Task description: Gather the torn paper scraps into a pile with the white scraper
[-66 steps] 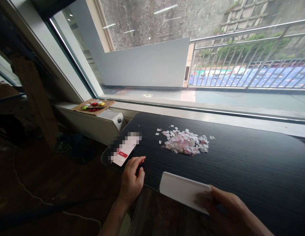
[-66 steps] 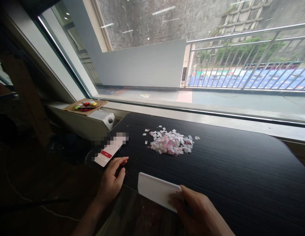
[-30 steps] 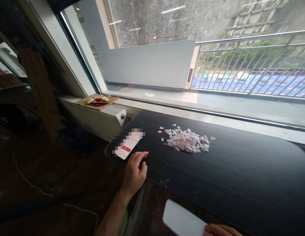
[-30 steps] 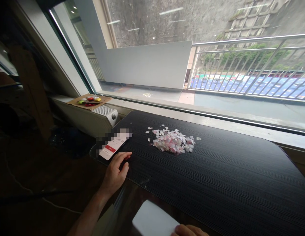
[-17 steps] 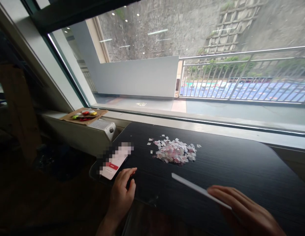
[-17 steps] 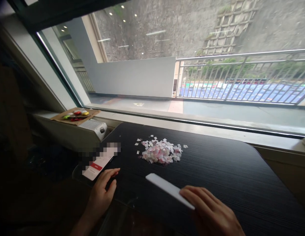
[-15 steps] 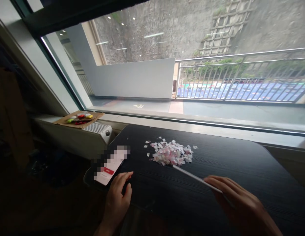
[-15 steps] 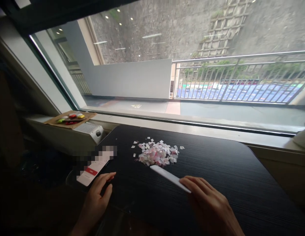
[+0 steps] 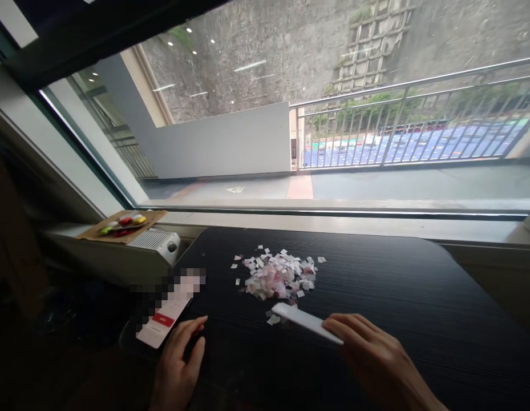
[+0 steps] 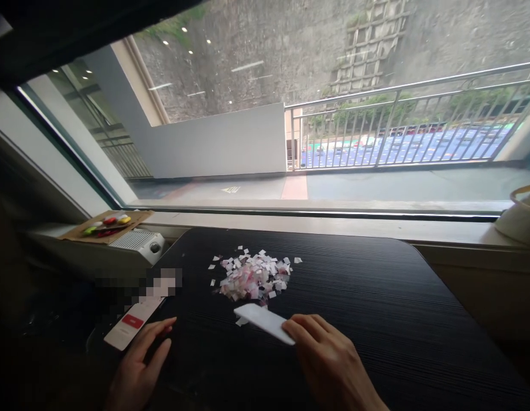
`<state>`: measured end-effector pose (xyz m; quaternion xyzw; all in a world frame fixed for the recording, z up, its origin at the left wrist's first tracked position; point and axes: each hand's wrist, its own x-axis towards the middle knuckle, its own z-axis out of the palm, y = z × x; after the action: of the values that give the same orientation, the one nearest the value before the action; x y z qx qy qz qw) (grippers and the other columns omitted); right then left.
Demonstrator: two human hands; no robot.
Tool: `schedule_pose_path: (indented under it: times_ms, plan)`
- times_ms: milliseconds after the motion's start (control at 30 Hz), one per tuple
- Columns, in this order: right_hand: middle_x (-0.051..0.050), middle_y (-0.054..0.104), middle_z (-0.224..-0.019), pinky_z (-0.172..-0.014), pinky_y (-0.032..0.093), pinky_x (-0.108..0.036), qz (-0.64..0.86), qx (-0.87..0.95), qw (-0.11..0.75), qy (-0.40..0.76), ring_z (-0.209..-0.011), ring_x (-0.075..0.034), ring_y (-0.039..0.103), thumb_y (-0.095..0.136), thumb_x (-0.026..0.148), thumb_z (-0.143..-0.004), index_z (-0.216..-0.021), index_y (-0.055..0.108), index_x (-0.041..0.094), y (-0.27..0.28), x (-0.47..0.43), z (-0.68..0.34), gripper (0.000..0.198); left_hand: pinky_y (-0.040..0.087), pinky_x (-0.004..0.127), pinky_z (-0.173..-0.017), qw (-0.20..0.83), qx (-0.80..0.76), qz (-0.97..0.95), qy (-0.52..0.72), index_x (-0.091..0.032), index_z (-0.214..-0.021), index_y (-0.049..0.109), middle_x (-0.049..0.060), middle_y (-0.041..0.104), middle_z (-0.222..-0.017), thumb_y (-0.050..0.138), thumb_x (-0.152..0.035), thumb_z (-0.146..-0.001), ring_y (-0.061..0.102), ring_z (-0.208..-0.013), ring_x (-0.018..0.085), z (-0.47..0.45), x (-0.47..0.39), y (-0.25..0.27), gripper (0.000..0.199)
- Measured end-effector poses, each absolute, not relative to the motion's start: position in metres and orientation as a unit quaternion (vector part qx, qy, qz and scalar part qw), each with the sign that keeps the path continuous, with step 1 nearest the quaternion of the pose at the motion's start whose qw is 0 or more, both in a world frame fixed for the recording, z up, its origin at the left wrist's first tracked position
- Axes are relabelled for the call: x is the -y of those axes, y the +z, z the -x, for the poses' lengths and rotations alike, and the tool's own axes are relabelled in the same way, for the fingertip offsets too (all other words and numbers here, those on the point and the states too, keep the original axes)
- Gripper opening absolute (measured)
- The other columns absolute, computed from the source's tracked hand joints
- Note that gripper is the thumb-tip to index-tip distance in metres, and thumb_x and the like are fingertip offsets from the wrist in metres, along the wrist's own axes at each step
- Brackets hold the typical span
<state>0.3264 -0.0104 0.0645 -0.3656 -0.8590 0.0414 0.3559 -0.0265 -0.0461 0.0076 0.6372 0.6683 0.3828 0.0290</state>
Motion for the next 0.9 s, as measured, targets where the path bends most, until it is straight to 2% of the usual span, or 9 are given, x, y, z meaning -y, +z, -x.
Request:
schedule_pose_path:
  times_ms: [267, 433, 900]
  plan:
    - [-0.004, 0.07, -0.091, -0.068, 0.053, -0.022, 0.371, 0.853, 0.345, 0.123, -0.08, -0.014, 0.067, 0.041, 0.007, -0.088, -0.103, 0.056, 0.023, 0.062, 0.016, -0.324, 0.027, 0.057, 0.033, -0.076, 0.029, -0.678, -0.623, 0.389, -0.023, -0.101, 0.064, 0.004, 0.066, -0.097, 0.051, -0.034, -0.079, 0.066, -0.084, 0.019, 0.022, 0.045, 0.012, 0.028]
    - [-0.003, 0.07, -0.082, -0.06, 0.053, -0.023, 0.334, 0.886, 0.309, 0.093, -0.069, -0.015, 0.066, 0.039, 0.008, -0.086, -0.099, 0.058, 0.022, 0.072, 0.024, -0.321, 0.027, 0.057, 0.032, -0.075, 0.021, -0.662, -0.634, 0.398, -0.022, -0.102, 0.063, 0.005, 0.066, -0.096, 0.05, -0.032, -0.081, 0.065, -0.084, 0.018, 0.02, 0.045, 0.012, 0.027]
    - [-0.006, 0.07, -0.096, -0.073, 0.052, -0.023, 0.382, 0.879, 0.285, 0.036, -0.086, -0.016, 0.066, 0.038, 0.009, -0.088, -0.108, 0.056, 0.023, 0.069, 0.047, -0.301, 0.031, 0.054, 0.034, -0.077, -0.011, -0.62, -0.659, 0.425, -0.02, -0.105, 0.061, 0.007, 0.066, -0.096, 0.047, -0.024, -0.083, 0.064, -0.084, 0.019, 0.014, 0.043, 0.0, 0.027]
